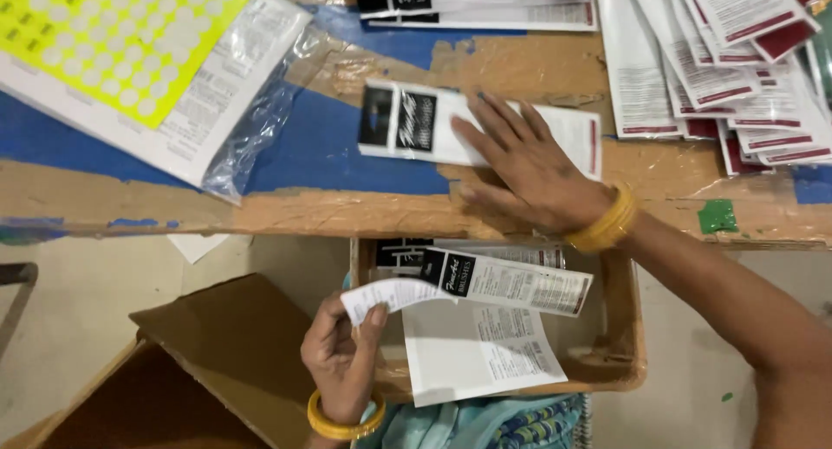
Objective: The person sits at a workbench and inserts folded paper instruction inserts into clear plastic paintbrush packaging sleeves. They press each insert into a sleeve, stack finished sleeves on the table, and place completed packages into a basket below the table.
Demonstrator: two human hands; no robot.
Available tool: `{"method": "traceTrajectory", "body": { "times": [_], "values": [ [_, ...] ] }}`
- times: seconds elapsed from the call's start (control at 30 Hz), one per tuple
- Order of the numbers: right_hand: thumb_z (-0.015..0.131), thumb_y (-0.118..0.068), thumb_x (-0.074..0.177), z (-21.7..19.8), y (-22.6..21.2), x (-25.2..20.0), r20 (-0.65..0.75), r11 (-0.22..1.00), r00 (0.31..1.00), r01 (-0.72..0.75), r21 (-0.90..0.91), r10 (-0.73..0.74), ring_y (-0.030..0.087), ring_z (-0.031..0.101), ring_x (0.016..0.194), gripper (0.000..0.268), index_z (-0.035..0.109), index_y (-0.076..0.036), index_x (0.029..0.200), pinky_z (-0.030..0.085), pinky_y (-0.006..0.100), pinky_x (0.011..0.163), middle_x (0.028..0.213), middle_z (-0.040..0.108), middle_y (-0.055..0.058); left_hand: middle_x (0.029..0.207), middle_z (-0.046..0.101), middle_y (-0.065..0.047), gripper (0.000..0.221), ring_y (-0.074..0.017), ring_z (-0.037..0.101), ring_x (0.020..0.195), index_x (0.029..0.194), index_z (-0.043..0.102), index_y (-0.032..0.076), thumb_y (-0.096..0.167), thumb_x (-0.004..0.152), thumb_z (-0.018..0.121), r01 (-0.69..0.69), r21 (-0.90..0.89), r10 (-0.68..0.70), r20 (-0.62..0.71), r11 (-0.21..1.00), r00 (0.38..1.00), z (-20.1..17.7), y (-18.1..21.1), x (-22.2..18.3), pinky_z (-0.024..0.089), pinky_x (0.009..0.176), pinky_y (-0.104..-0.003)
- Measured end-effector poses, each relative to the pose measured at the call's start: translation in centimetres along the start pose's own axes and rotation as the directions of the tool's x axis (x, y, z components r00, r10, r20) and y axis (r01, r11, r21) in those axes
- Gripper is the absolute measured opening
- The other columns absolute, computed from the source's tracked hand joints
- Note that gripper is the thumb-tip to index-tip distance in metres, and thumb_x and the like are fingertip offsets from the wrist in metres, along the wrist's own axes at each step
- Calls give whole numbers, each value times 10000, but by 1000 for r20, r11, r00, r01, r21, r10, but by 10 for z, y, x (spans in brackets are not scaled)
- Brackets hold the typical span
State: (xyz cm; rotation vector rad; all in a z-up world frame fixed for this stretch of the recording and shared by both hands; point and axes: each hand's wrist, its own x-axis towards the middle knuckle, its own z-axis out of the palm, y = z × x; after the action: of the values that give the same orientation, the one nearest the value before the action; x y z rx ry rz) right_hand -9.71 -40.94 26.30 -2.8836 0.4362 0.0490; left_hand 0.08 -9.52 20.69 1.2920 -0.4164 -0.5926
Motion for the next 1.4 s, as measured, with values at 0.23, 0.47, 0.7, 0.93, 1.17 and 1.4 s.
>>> {"method": "traceTrajectory", "body": {
  "times": [0.23, 0.47, 0.7, 0.93, 1.17, 1.4],
  "values": [
    [387, -643, 989, 9, -6, -72, -59, 997, 996, 69, -20, -70, 290, 123, 1597, 799, 211, -204, 1633, 48, 511, 1290, 1715, 176, 124, 1068, 701, -58, 189, -90, 630, 984, 1159, 637, -58, -40, 972, 660, 73, -111, -53, 180, 991, 982, 35, 15, 17, 517, 868, -249],
    [367, -706, 972, 15, -6, -86, -238, 990, 961, 135, -37, -140, 349, 105, 1556, 909, 193, -103, 1629, 42, 525, 1244, 1678, 169, 200, 1095, 709, -69, 164, -96, 640, 1026, 1156, 648, -38, -13, 994, 663, -3, -69, 23, 294, 998, 955, 62, 20, 16, 526, 927, -281],
    [350, -674, 984, 16, 2, -86, -225, 996, 974, -3, -85, -16, 330, 123, 1576, 929, 182, -13, 1614, 76, 495, 1271, 1679, 175, 212, 1056, 709, -57, 184, -78, 640, 966, 1160, 649, -29, -14, 978, 675, -49, -94, 74, 276, 994, 958, 75, 31, 24, 534, 867, -256],
    [222, -691, 1060, -38, -12, -123, -269, 559, 927, 83, 825, 260, 302, 359, 1565, 894, 389, 23, 1570, 214, 472, 1325, 1651, 421, 187, 969, 708, -54, 191, -70, 637, 845, 1172, 663, -30, -1, 988, 703, -28, -35, 38, 312, 999, 949, 84, 54, 31, 519, 739, -230],
    [621, -744, 941, -14, -63, -141, -392, 261, 850, 312, 913, 353, 292, 539, 1444, 919, 493, -25, 1498, 378, 498, 1295, 1476, 571, 169, 1055, 705, -47, 174, -74, 649, 953, 1184, 630, -25, 1, 1025, 696, 21, -196, 67, 431, 980, 900, 102, 50, 32, 543, 857, -236],
    [855, -177, 951, 11, -67, -144, -651, 810, 634, 64, 583, 418, 160, 673, 1113, 406, 606, -55, 1248, 389, 493, 1270, 1149, 687, 71, 1109, 707, -40, 159, -56, 634, 1021, 1205, 626, -25, 0, 1052, 661, -146, -13, 139, 400, 989, 906, 108, 48, 35, 528, 919, -219]
  ]
}}
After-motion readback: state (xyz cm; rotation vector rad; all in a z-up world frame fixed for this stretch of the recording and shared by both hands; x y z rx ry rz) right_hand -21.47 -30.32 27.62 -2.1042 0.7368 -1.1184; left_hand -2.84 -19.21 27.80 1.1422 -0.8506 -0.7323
